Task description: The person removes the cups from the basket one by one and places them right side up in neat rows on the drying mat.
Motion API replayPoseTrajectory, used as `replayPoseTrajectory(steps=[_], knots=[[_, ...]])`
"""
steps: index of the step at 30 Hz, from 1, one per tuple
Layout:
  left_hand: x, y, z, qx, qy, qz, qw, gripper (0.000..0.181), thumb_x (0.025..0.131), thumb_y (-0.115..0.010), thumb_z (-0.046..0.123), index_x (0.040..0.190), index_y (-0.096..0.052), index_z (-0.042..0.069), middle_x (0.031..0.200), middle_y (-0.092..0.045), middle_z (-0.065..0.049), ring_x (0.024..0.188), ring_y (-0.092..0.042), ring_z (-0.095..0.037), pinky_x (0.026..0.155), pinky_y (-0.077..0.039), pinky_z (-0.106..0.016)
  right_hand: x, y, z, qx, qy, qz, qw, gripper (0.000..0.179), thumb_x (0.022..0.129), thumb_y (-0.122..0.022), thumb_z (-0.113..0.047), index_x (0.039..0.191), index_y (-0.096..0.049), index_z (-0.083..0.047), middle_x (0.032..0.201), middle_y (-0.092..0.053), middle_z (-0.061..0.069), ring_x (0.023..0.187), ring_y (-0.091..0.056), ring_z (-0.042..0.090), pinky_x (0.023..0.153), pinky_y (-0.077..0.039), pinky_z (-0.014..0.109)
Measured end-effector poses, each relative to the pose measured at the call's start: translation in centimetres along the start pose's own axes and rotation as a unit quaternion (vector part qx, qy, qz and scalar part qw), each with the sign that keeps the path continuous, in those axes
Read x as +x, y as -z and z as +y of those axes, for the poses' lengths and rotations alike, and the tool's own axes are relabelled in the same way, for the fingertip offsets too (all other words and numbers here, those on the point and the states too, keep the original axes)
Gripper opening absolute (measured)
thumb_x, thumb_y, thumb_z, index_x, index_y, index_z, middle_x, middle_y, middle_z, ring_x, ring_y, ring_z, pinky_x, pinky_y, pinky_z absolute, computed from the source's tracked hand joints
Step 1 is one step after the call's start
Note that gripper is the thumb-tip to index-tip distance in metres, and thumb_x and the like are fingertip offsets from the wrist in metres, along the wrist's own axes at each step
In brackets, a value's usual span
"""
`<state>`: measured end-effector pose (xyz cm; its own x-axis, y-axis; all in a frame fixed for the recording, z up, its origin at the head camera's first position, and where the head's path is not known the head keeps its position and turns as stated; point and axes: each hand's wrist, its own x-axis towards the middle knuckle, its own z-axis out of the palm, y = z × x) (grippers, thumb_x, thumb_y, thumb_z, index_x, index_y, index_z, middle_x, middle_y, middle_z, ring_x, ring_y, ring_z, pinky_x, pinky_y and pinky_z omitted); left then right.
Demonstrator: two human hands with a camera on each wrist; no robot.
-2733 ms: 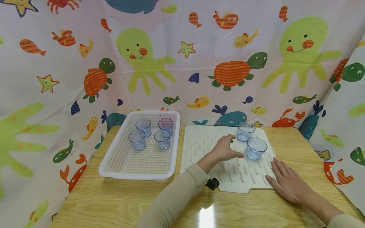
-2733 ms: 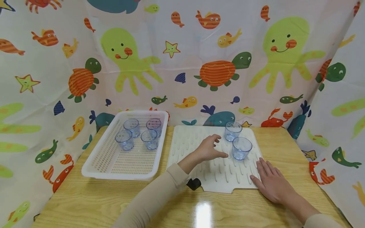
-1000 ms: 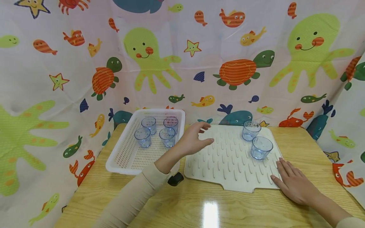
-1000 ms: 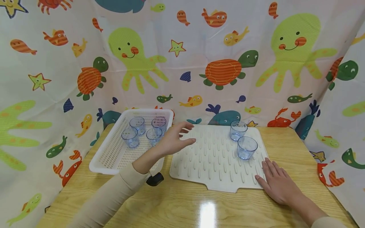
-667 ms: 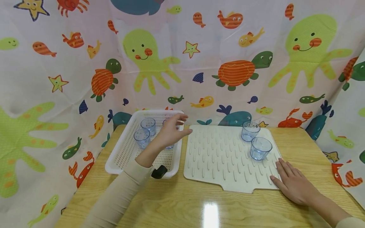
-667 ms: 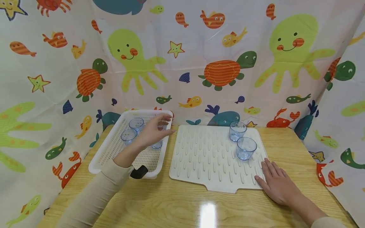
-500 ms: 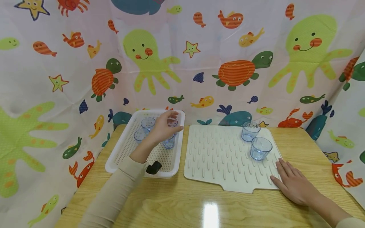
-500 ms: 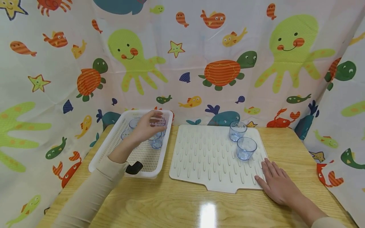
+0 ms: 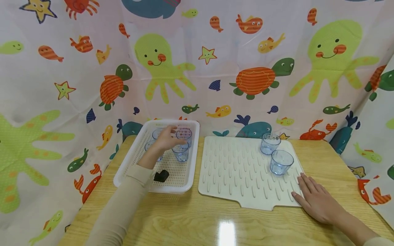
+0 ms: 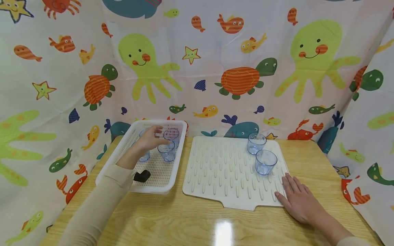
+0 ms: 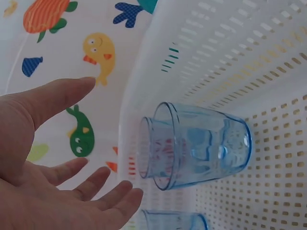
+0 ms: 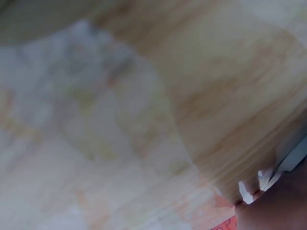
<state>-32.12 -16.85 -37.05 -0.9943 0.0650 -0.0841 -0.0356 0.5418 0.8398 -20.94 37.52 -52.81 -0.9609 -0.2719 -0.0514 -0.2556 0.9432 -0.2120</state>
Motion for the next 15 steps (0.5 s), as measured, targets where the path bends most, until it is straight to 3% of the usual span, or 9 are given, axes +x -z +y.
replayPoseTrajectory(steps=[6, 15], knots=[[0.7, -0.1, -1.0, 0.010, 0.044, -0.018, 0.9988, 0.095, 0.085, -0.082, 0.016, 0.160, -0.026, 0.004, 0.160, -0.033, -0.021, 0.143, -0.036, -0.045, 0.115, -0.034, -0.062, 0.1, -0.2, 0.1, -0.006, 0.001, -0.001, 1.0000, 0.089, 0.106, -0.040, -0.058, 0.154, -0.024, 0.015, 0.161, -0.016, 0.039, 0.145, -0.015, 0.059, 0.116, -0.010, 0.074], [1.6, -1.0, -2.0, 0.021, 0.058, -0.045, 0.9970, 0.095, 0.083, -0.082, 0.013, 0.157, -0.024, -0.004, 0.159, -0.032, -0.025, 0.146, -0.032, -0.044, 0.119, -0.030, -0.058, -0.1, 0.1, -0.2, -0.004, 0.004, 0.000, 1.0000, 0.088, 0.106, -0.040, -0.056, 0.154, -0.024, 0.015, 0.160, -0.017, 0.039, 0.145, -0.016, 0.059, 0.114, -0.012, 0.075]])
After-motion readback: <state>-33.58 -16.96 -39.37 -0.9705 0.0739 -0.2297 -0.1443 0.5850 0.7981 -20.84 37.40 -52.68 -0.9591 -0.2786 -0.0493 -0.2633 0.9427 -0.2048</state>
